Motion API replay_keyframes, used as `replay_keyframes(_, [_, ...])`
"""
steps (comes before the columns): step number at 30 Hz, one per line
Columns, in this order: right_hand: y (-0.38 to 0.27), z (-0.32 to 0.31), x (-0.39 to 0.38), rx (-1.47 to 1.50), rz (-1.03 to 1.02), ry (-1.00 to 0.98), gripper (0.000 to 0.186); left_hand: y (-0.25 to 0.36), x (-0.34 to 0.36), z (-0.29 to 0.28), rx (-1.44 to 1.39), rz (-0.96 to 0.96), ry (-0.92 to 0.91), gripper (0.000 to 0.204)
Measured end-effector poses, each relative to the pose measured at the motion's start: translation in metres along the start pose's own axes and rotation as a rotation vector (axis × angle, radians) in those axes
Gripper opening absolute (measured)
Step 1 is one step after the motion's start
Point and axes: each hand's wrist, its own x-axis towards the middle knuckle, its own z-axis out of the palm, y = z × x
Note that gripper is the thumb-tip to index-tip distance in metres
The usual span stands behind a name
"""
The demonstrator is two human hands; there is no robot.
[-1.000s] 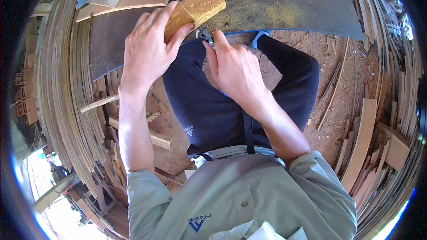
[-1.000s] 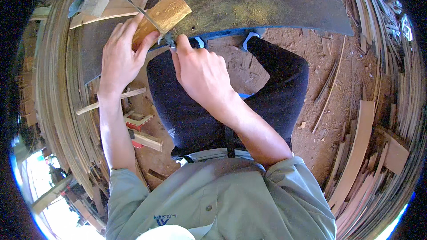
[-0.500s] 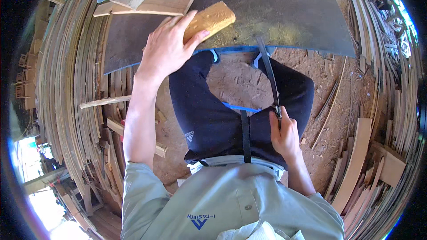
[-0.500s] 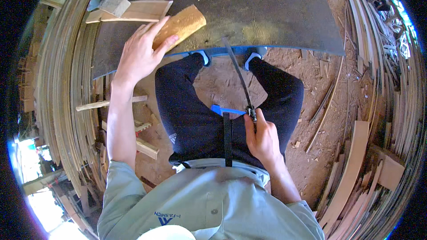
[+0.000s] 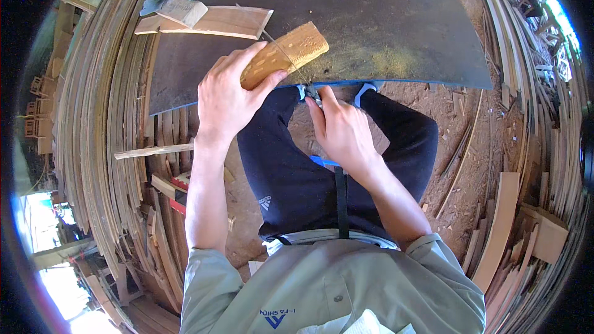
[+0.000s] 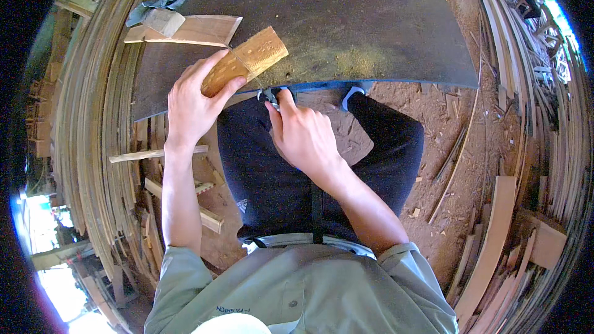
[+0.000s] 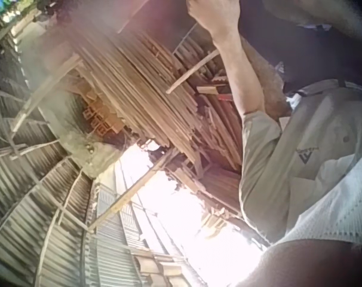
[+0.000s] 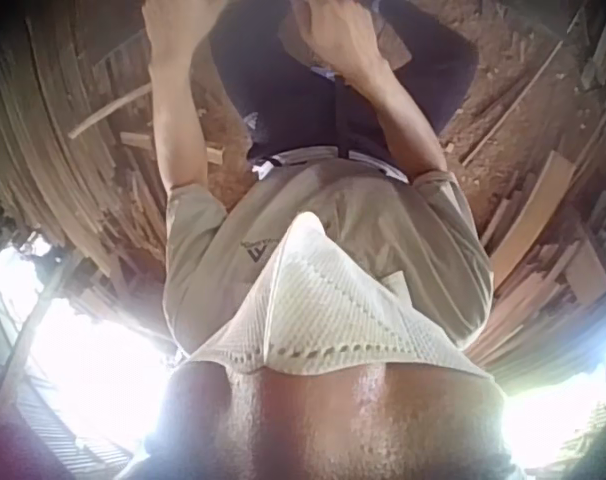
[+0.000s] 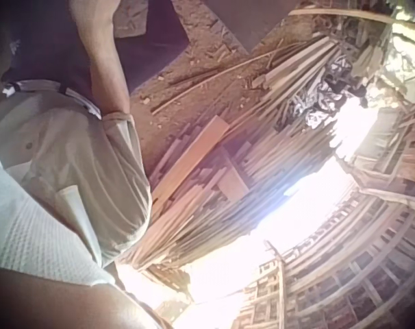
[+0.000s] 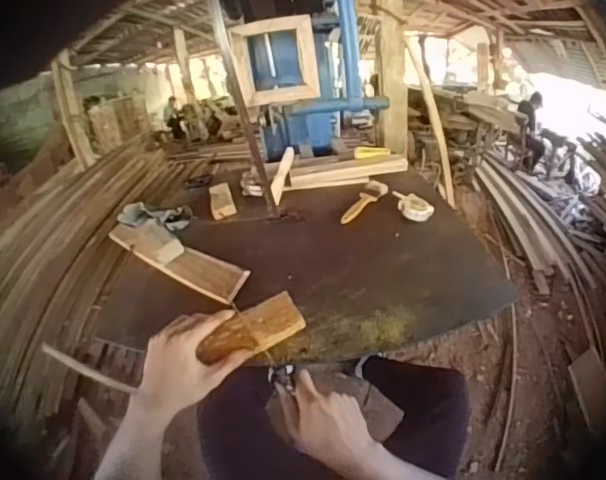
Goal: Saw a piece of wood using a small hand saw.
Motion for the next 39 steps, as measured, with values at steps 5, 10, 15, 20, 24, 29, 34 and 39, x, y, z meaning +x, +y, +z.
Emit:
replay_keyframes(5, [0.002, 0.005, 0.002, 0.003, 0.016, -0.013, 0.03, 0.001, 0.001, 0.001, -0.001, -0.017, -0.002, 0.054])
replay_keyframes(10, [-0.002, 0.005, 0.003, 0.025, 0.033, -0.031, 0.029, 0.002, 0.002, 0.001, -0.011, -0.017, -0.01, 0.053])
replay_keyframes(15, [-0.008, 0.004, 0.008, 0.03, 0.049, -0.055, 0.027, 0.004, 0.0, -0.001, -0.019, -0.041, -0.021, 0.054])
replay_keyframes(20, [-0.007, 0.008, 0.008, 0.013, 0.084, -0.073, 0.025, 0.003, 0.0, 0.002, 0.002, -0.029, -0.028, 0.054])
replay_keyframes(24, [-0.007, 0.009, 0.006, 0.055, 0.119, -0.068, 0.023, 0.001, 0.004, 0.005, 0.041, 0.021, 0.019, 0.054])
replay_keyframes(29, [0.022, -0.004, -0.056, 0.077, 0.206, -0.147, 0.027, 0.001, 0.005, -0.001, 0.058, -0.004, -0.041, 0.052])
replay_keyframes(34, [0.054, -0.044, -0.139, 0.151, 0.253, -0.137, 0.026, 0.002, 0.002, -0.004, 0.052, -0.027, -0.042, 0.054])
replay_keyframes(39, [0.035, -0.059, -0.095, 0.348, 0.281, -0.132, 0.029, 0.006, 0.001, -0.004, 0.034, -0.063, -0.041, 0.055])
